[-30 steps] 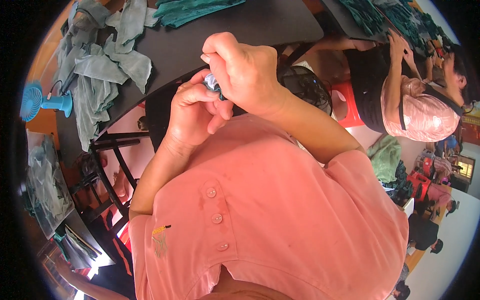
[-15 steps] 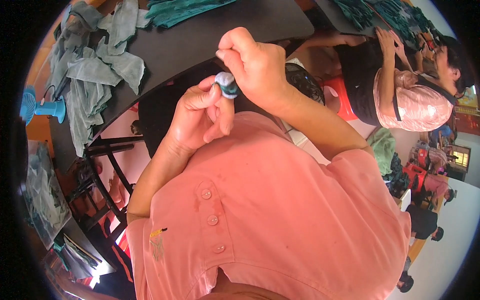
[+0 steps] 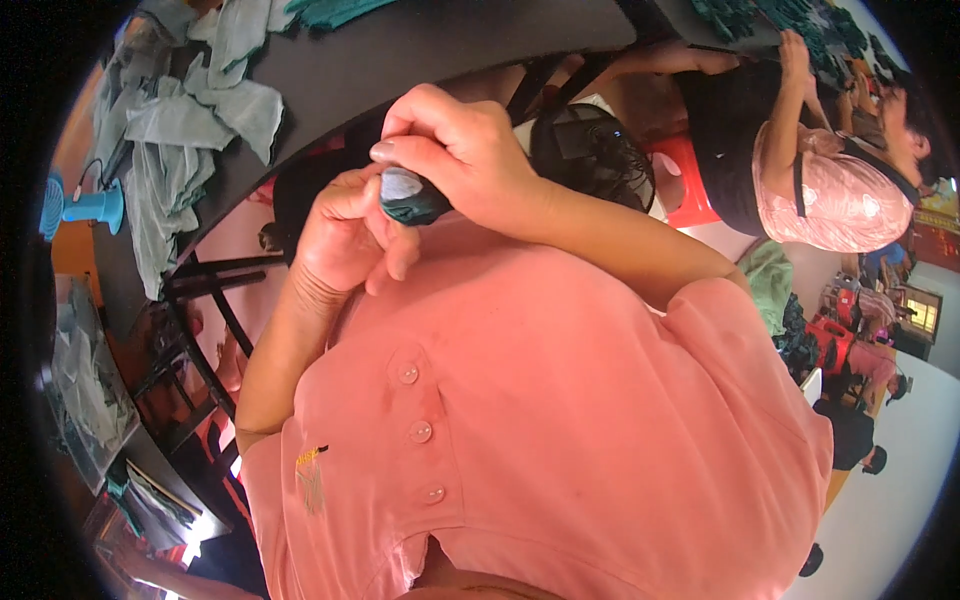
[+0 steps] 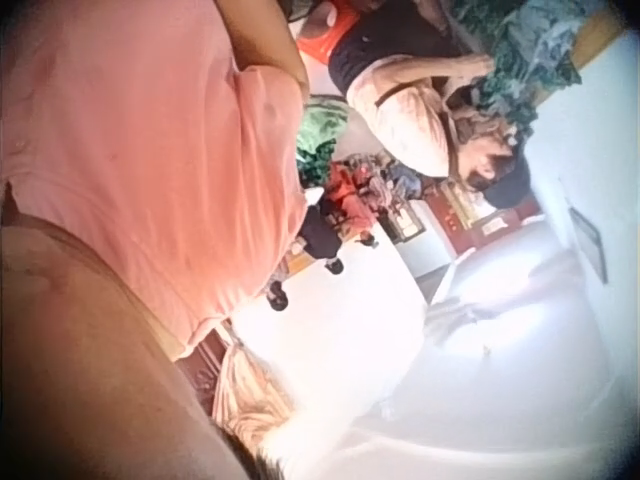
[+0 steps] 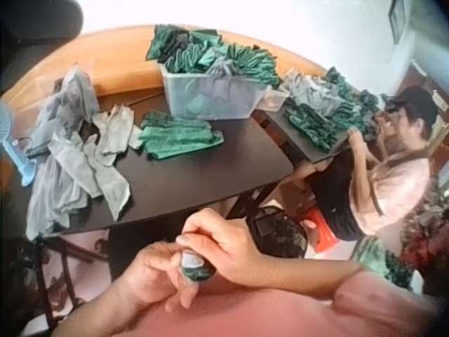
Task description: The recorder is inspecting and manipulating small strips of green fabric in a workshop environment.
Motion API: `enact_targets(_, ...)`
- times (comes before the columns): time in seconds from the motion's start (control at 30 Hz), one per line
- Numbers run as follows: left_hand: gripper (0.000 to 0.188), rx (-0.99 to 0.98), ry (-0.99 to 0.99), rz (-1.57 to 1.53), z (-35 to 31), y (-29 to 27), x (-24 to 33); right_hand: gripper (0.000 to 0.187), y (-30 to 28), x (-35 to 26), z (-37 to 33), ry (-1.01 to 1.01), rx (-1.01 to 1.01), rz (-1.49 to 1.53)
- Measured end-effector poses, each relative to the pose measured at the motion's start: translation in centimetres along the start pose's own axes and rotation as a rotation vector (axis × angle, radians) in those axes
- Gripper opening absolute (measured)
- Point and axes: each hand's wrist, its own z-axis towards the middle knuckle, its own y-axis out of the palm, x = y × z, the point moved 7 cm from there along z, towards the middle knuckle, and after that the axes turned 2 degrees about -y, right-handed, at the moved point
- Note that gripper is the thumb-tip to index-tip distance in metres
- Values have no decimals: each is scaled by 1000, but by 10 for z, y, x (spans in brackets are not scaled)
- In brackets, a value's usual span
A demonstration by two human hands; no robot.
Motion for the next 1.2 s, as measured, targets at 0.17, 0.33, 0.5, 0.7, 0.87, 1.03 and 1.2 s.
enact_targets(0.17, 37, 28, 54, -37, -20, -17, 6, 23, -8, -48, 4, -419, -259, -205)
enact_targets(0.33, 35, 66, 20, -67, -15, -11, -1, 24, 9, -53, 5, -575, -314, -229)
enact_targets(0.5, 35, 169, -9, -105, -13, -18, -8, 24, 8, -49, -5, -604, -257, -316)
enact_targets(0.7, 27, 264, 11, -199, -6, -15, -15, 28, 4, -28, -7, -403, -182, -284)
enact_targets(0.87, 29, 540, 178, 338, -6, -14, 4, 26, 0, 6, -4, 204, -103, 117)
enact_targets(1.03, 25, 607, 257, 257, -8, -19, 8, 24, 1, 6, -2, 265, -101, 177)
enact_targets(1.2, 17, 595, 267, 248, -3, -22, 6, 21, -4, 4, -3, 87, -50, 63)
